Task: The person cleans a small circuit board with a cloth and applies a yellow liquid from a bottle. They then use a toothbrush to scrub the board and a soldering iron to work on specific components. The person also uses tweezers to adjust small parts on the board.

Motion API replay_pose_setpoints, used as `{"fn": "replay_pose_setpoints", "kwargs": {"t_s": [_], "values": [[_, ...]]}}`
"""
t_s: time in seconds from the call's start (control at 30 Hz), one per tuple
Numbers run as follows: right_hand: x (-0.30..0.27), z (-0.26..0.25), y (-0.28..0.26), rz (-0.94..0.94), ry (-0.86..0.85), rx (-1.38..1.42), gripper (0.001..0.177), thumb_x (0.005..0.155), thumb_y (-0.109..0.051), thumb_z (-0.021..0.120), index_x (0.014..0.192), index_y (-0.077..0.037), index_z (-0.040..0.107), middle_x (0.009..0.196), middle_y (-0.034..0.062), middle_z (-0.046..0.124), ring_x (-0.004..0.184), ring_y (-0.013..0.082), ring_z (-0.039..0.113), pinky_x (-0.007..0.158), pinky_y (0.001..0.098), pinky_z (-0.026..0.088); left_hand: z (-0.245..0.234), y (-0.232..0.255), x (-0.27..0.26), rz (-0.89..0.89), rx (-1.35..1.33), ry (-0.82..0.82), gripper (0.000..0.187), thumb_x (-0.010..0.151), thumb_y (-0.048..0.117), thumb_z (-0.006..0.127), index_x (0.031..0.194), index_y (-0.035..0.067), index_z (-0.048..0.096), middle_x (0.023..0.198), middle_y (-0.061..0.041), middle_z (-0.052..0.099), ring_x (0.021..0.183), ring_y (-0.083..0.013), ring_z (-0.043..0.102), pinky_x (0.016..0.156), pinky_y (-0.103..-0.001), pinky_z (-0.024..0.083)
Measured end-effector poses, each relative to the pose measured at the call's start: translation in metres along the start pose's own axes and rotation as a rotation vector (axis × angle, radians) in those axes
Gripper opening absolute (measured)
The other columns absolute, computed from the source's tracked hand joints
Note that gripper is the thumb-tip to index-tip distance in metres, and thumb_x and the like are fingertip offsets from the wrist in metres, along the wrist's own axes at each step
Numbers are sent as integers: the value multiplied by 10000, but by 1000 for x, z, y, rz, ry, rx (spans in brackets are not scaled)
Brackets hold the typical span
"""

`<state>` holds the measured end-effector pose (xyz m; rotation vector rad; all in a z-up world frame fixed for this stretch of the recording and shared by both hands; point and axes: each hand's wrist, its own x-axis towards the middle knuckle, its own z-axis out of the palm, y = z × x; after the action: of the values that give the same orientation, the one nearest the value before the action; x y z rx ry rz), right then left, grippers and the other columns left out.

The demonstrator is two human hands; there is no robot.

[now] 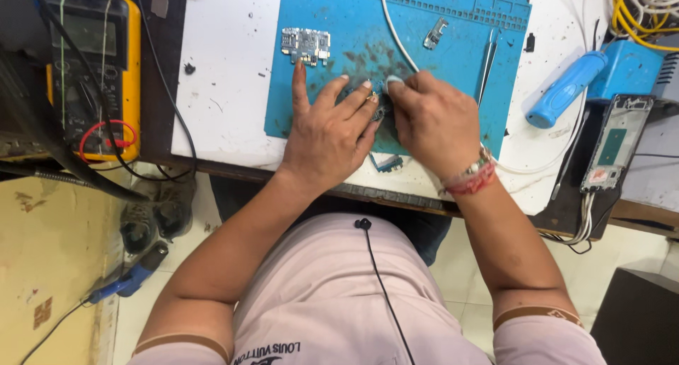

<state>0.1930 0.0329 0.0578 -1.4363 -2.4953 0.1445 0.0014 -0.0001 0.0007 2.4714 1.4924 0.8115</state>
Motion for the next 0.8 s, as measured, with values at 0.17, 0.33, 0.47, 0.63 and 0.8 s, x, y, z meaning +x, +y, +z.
{"fn": "replay_pose_setpoints", "kwargs": {"t_s": [0.17, 0.33, 0.47, 0.63, 0.8], "values": [[0, 2, 0, -15, 17, -18, 222, 907, -97, 715, 1118, -132, 772, 979, 51, 695, 811, 273, 685, 674, 386, 540, 2, 1, -3, -7, 2, 1, 310, 1017, 322, 696, 1238, 114, 757, 1333, -26, 702, 1303, -271, 587, 1244, -670, -10], [1, 2, -2, -27, 30, -24, 230, 921, -83, 711, 1139, -122, 772, 1000, 41, 698, 819, 267, 680, 677, 386, 542, 1, 1, -1, -2, 27, 4, 307, 1015, 326, 706, 1240, 123, 760, 1333, -24, 701, 1302, -271, 586, 1246, -671, -5], [-1, 0, 3, -31, 1, -47, 229, 909, -77, 713, 1117, -140, 784, 981, 33, 698, 808, 259, 683, 662, 381, 540, 0, 1, 1, 2, 20, 4, 315, 1008, 325, 707, 1242, 122, 758, 1333, -27, 703, 1297, -274, 583, 1239, -680, 0], [2, 4, 7, -59, 12, 2, 223, 908, -81, 720, 1113, -138, 788, 997, 45, 700, 816, 268, 684, 681, 378, 545, 1, 2, -3, 0, 21, -5, 310, 1020, 322, 702, 1246, 118, 759, 1339, -19, 702, 1304, -274, 582, 1247, -677, 3], [1, 2, 2, -36, 18, -5, 225, 920, -79, 720, 1123, -144, 790, 1031, 50, 710, 798, 267, 683, 673, 373, 544, 2, -1, 0, 6, 17, 1, 304, 1011, 334, 698, 1218, 121, 762, 1330, -30, 700, 1306, -276, 582, 1230, -687, -5]]}}
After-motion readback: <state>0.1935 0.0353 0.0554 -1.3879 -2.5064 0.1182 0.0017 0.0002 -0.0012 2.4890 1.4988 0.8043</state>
